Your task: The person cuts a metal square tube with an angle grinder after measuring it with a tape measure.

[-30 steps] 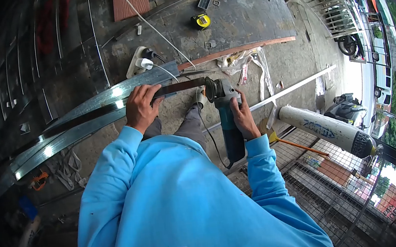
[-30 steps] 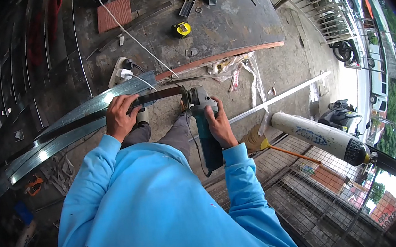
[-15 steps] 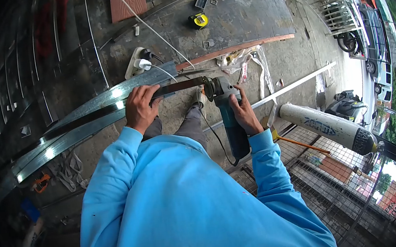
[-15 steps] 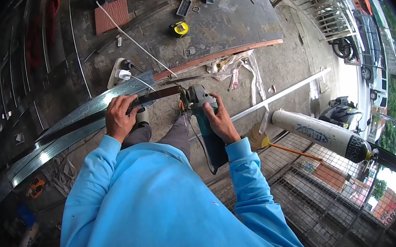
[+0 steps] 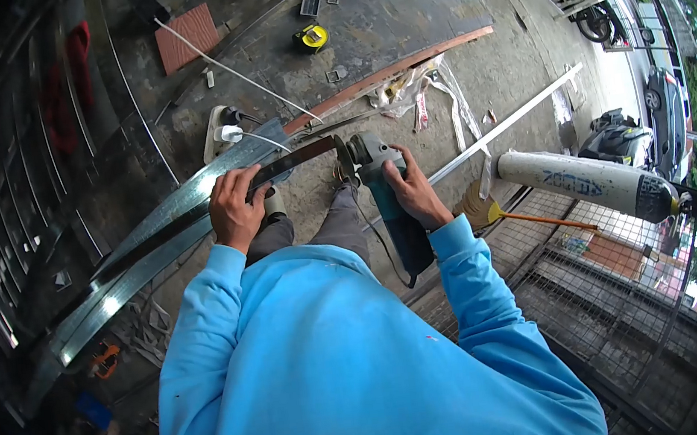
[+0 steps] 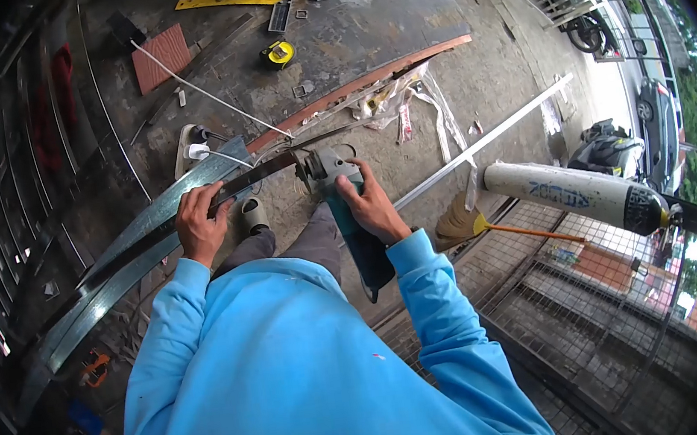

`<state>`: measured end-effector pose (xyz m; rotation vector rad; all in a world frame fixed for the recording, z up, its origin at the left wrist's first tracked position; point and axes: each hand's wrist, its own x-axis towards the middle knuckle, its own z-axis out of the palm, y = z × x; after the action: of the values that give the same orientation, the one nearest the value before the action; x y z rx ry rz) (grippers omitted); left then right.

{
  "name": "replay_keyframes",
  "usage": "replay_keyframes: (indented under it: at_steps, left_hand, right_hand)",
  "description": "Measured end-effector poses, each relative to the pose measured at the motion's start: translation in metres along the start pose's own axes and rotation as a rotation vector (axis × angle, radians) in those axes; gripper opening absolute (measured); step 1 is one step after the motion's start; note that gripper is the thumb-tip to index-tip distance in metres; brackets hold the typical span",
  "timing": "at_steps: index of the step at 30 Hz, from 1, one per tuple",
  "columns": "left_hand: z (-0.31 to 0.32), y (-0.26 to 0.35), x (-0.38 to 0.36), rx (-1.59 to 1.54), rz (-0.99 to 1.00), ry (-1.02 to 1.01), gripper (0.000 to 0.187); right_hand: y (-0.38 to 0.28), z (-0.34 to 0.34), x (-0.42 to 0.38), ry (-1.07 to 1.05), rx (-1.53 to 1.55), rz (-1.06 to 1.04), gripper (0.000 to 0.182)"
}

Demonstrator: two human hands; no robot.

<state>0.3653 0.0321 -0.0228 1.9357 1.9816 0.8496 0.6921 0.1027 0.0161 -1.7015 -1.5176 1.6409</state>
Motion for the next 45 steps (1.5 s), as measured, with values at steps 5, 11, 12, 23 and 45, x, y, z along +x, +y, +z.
replay_keyframes:
  at_steps: [5,11,12,23,45]
  left_hand:
    - [0.0,0.001,0.0,-0.001,0.012,0.007,0.037]
    - [0.0,0.0,-0.001,-0.002,-0.007,-0.001,0.041]
    - [0.0,0.0,0.0,0.0,-0.011,-0.004,0.04]
    - [0.005,-0.004,0.001,0.068,0.148,0.013,0.033]
    - [0.007,0.003,0.01,0.168,0.061,-0.01,0.04]
  right_hand:
    - [-0.006,-0.005,0.015,-0.022,-0.078,-0.06,0.068]
    - [-0.013,-0.006,0.013,-0.062,-0.038,-0.04,0.069]
    - [-0.005,-0.008,0.013,-0.059,-0.066,-0.039,0.069]
    - [0.037,-0.005,-0.017,0.012,0.036,0.055,0.066]
    - [0.016,0.013,-0.001,0.023,0.065,-0.03,0.068]
